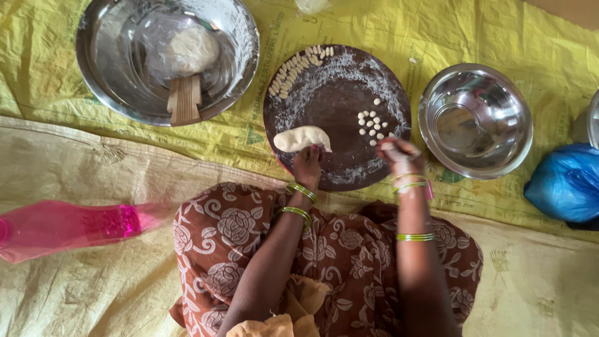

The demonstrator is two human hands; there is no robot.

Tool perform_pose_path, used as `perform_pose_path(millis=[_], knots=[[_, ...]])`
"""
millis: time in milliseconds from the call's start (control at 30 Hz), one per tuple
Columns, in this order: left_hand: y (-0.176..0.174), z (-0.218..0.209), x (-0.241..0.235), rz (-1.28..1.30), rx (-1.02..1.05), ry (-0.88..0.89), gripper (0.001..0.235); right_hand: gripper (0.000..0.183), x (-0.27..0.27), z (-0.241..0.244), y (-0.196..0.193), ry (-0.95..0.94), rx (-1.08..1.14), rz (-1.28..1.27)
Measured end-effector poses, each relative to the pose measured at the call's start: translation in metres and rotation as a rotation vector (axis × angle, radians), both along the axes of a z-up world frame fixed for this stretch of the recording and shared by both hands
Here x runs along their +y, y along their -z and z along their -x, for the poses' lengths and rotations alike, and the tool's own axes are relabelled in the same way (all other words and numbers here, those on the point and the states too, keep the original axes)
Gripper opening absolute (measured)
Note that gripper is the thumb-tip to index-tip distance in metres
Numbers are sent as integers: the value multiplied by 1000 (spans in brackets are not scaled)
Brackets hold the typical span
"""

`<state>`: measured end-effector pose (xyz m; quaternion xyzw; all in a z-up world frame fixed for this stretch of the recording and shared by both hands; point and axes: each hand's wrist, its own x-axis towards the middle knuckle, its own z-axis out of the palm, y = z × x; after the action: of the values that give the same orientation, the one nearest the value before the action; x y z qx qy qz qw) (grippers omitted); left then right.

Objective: The person sits on the floor and repeatedly pinches small pieces of dough from a larger lump, rolls them into balls, and places them on a wooden board. The person also rolls some pieces into short cylindrical shapes.

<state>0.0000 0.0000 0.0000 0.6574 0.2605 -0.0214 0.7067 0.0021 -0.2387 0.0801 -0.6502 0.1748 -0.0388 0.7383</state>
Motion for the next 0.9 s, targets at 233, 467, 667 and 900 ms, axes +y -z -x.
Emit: perform_pose_path(millis=[233, 467, 667, 900], knots=[[-20, 4, -3, 39, -33, -20, 39, 16, -83, -62, 22, -118, -73, 551], [-39, 6, 3, 68, 52, -12, 40, 26, -51, -53, 63, -140, 11, 1348], [-41, 4, 0, 81, 60, -18, 38, 20, -42, -49, 52, -132, -200, 1171], [-44, 3, 1, 65, 39, -37, 38, 18, -28, -35, 31, 103, 55, 828]])
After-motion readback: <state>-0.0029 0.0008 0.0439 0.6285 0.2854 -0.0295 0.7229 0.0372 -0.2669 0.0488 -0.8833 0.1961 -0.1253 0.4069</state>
